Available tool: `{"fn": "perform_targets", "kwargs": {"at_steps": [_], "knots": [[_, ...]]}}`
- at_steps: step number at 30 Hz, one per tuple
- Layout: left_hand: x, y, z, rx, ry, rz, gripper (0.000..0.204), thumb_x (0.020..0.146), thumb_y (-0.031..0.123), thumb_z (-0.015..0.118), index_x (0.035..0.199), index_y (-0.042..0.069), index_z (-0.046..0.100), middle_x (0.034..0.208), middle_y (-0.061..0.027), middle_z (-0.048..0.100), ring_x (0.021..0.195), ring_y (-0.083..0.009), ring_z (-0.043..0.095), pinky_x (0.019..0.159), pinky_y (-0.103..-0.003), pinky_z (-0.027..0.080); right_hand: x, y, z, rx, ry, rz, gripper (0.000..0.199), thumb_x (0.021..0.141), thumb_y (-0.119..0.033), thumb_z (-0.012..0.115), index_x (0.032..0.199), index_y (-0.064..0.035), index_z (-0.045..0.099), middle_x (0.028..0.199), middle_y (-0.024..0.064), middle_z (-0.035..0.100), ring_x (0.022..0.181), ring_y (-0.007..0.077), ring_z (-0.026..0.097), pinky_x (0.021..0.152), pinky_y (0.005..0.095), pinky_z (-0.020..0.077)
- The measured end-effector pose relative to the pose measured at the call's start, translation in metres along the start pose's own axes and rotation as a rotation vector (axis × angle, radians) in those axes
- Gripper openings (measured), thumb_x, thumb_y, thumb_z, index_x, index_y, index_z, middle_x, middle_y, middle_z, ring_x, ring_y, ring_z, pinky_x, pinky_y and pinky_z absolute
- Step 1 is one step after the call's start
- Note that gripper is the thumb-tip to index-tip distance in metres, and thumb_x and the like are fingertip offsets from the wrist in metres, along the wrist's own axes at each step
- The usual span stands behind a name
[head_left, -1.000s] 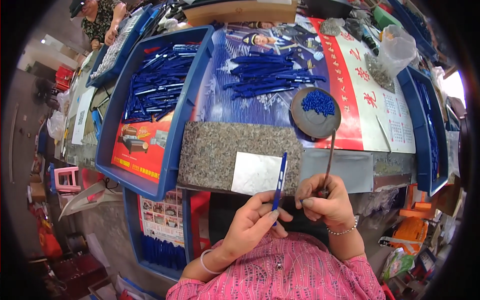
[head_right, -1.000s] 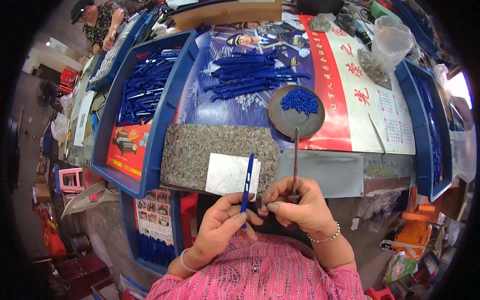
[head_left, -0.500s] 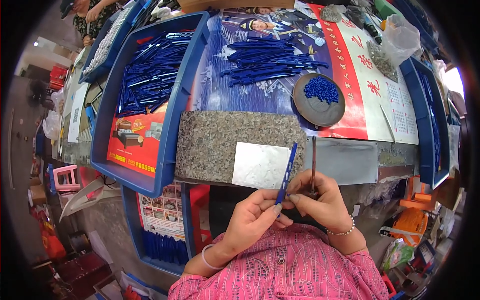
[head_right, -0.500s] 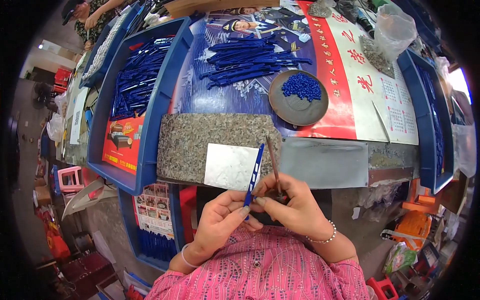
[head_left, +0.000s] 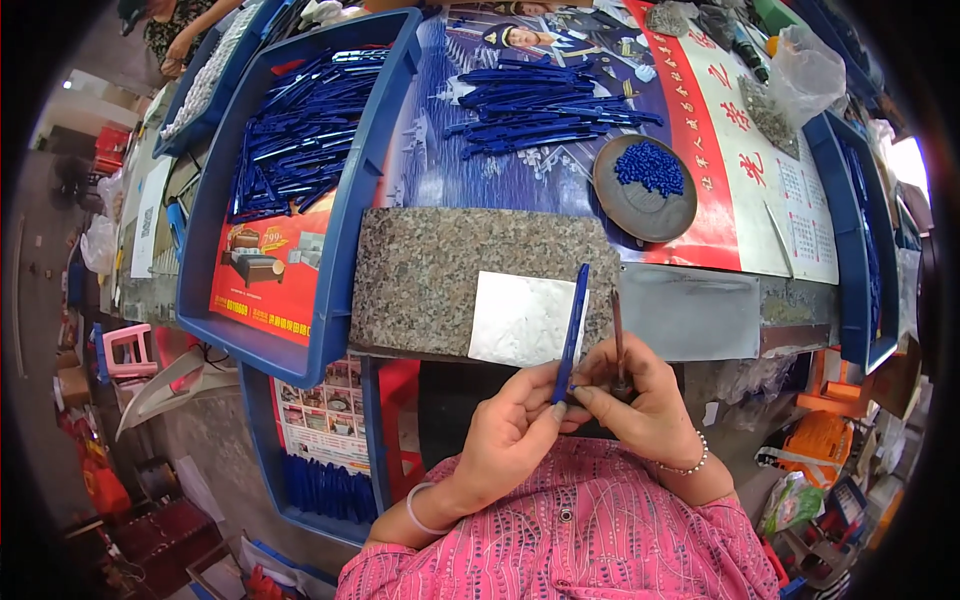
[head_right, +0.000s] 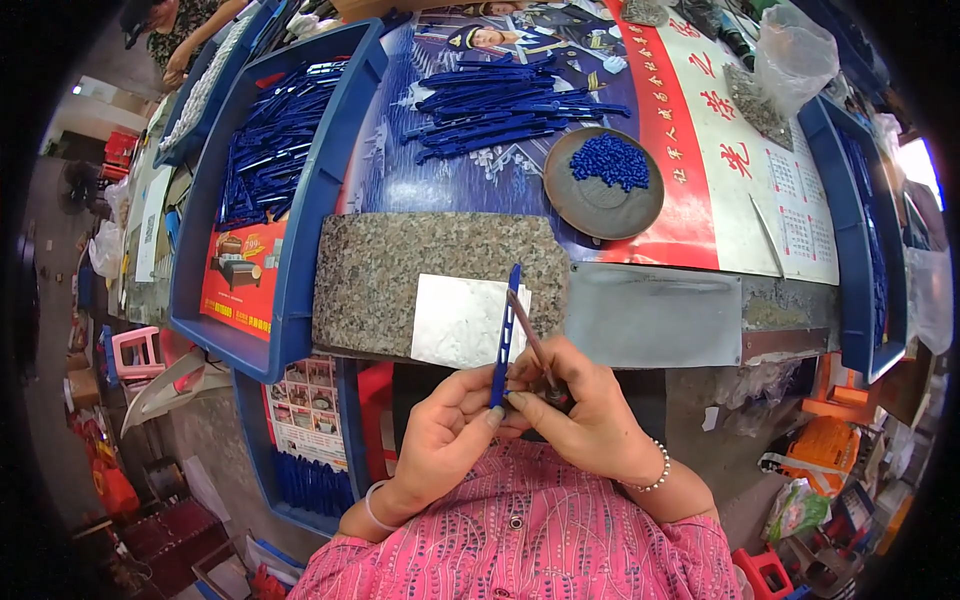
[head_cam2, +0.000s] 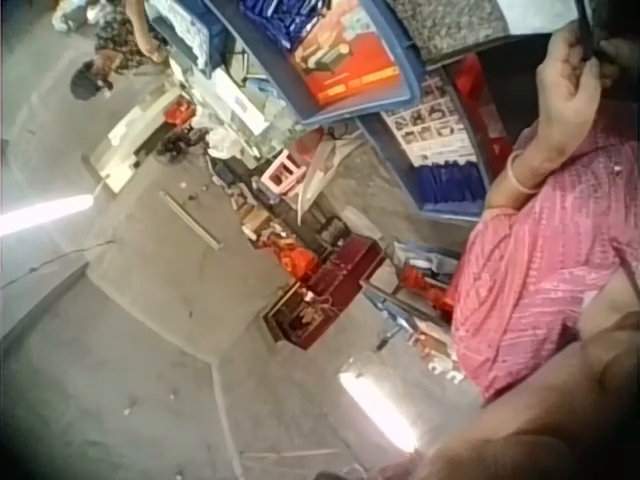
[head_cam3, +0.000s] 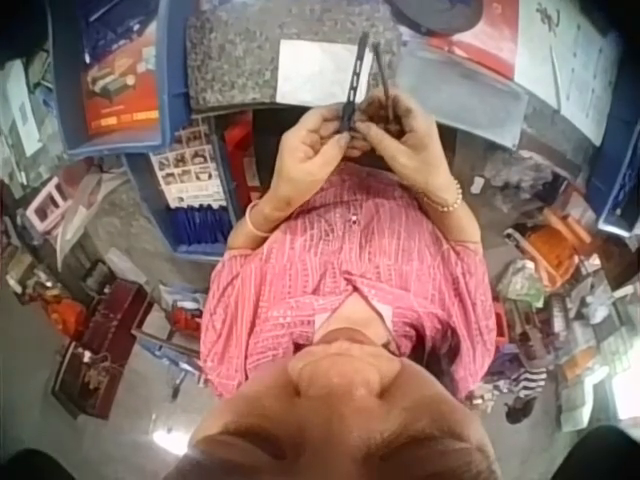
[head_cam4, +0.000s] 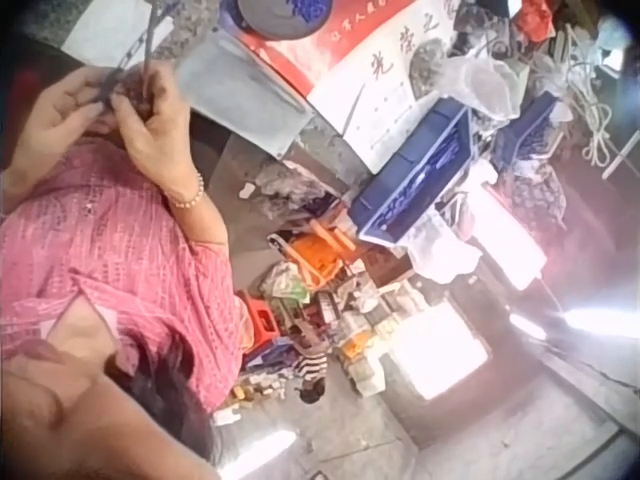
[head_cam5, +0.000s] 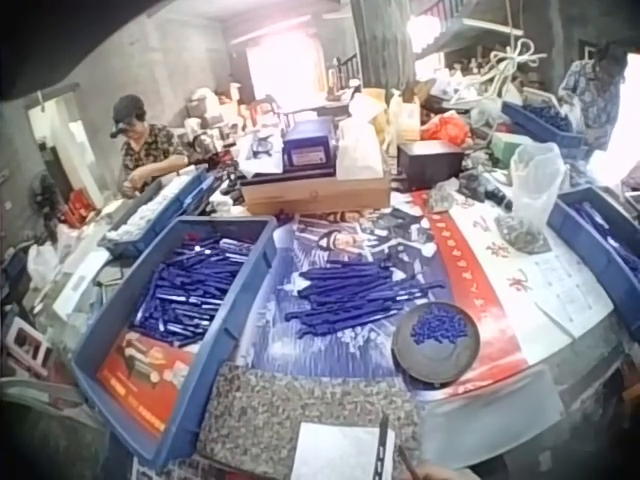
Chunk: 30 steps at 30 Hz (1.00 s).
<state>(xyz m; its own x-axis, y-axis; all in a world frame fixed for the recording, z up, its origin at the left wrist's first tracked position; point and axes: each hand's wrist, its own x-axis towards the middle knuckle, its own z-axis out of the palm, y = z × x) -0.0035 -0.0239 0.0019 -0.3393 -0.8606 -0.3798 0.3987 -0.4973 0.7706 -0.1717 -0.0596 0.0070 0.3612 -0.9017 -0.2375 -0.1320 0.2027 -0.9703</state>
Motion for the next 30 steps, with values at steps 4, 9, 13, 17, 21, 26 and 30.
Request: {"fn": "perform_targets", "kwargs": {"at_steps": [4, 9, 13, 17, 21, 26, 30], "knots": [[-0.001, -0.008, 0.002, 0.176, 0.082, 0.139, 0.036, 0.088, -0.005, 0.042, 0.124, -0.007, 0.039, 0.110, -0.0142, 0.059, 0.097, -0.0177, 0.060, 0.083, -0.027, 0.049, -0.002, 0.002, 0.003, -0.053, -0.036, -0.047, 0.020, 0.080, 0.005, 0.058, 0.096, -0.0012, 0.047, 0.084, 0.0040, 0.059, 0.073, 0.0084, 0.059, 0.063, 0.0211, 0.0473], [0.000, -0.010, 0.003, 0.425, 0.129, 0.254, 0.036, 0.086, -0.005, 0.046, 0.121, -0.007, 0.042, 0.100, -0.0144, 0.063, 0.089, -0.0166, 0.064, 0.075, -0.026, 0.052, -0.003, 0.007, 0.007, -0.050, 0.006, -0.126, 0.021, 0.080, 0.007, 0.058, 0.096, 0.0001, 0.046, 0.083, 0.0056, 0.059, 0.074, 0.0109, 0.062, 0.062, 0.0223, 0.0498], [-0.001, -0.009, 0.005, 0.764, 0.180, 0.360, 0.040, 0.081, -0.005, 0.051, 0.120, -0.005, 0.044, 0.093, -0.0199, 0.063, 0.076, -0.0249, 0.066, 0.064, -0.030, 0.053, -0.004, 0.003, 0.008, -0.188, 0.054, -0.188, 0.025, 0.078, 0.004, 0.063, 0.096, -0.0011, 0.046, 0.081, 0.0049, 0.060, 0.067, 0.0088, 0.059, 0.057, 0.0220, 0.0465], [-0.003, -0.011, 0.006, 1.089, 0.219, 0.498, 0.044, 0.076, -0.004, 0.055, 0.118, -0.007, 0.045, 0.089, -0.0230, 0.061, 0.067, -0.0329, 0.063, 0.058, -0.035, 0.051, -0.009, 0.004, 0.014, -0.355, 0.141, -0.272, 0.030, 0.075, 0.001, 0.066, 0.099, -0.0025, 0.048, 0.076, 0.0054, 0.060, 0.058, 0.0100, 0.054, 0.052, 0.0231, 0.0425], [-0.003, -0.013, 0.008, 1.179, 0.216, 0.526, 0.043, 0.075, -0.005, 0.055, 0.117, -0.009, 0.045, 0.089, -0.0227, 0.061, 0.067, -0.0323, 0.064, 0.058, -0.036, 0.051, -0.014, 0.001, 0.017, -0.365, 0.189, -0.241, 0.029, 0.075, 0.001, 0.065, 0.099, -0.0026, 0.050, 0.076, 0.0068, 0.060, 0.057, 0.0121, 0.053, 0.051, 0.0237, 0.0414], [-0.003, -0.014, 0.010, 1.079, 0.229, 0.585, 0.044, 0.074, -0.005, 0.056, 0.117, -0.009, 0.046, 0.088, -0.0222, 0.062, 0.067, -0.0313, 0.064, 0.058, -0.035, 0.052, -0.010, -0.002, 0.011, -0.284, 0.093, -0.159, 0.010, 0.075, -0.001, 0.061, 0.081, 0.0005, 0.052, 0.066, 0.0064, 0.051, 0.053, 0.0125, 0.044, 0.049, 0.0251, 0.0367], [-0.001, -0.018, 0.008, 1.097, 0.225, 0.653, 0.043, 0.072, -0.006, 0.058, 0.114, -0.007, 0.049, 0.086, -0.0180, 0.063, 0.059, -0.0242, 0.064, 0.050, -0.031, 0.049, -0.012, -0.005, 0.007, -0.252, 0.070, -0.091, 0.010, 0.075, -0.001, 0.060, 0.077, 0.0014, 0.050, 0.063, 0.0061, 0.046, 0.053, 0.0130, 0.041, 0.049, 0.0257, 0.0350]]}}
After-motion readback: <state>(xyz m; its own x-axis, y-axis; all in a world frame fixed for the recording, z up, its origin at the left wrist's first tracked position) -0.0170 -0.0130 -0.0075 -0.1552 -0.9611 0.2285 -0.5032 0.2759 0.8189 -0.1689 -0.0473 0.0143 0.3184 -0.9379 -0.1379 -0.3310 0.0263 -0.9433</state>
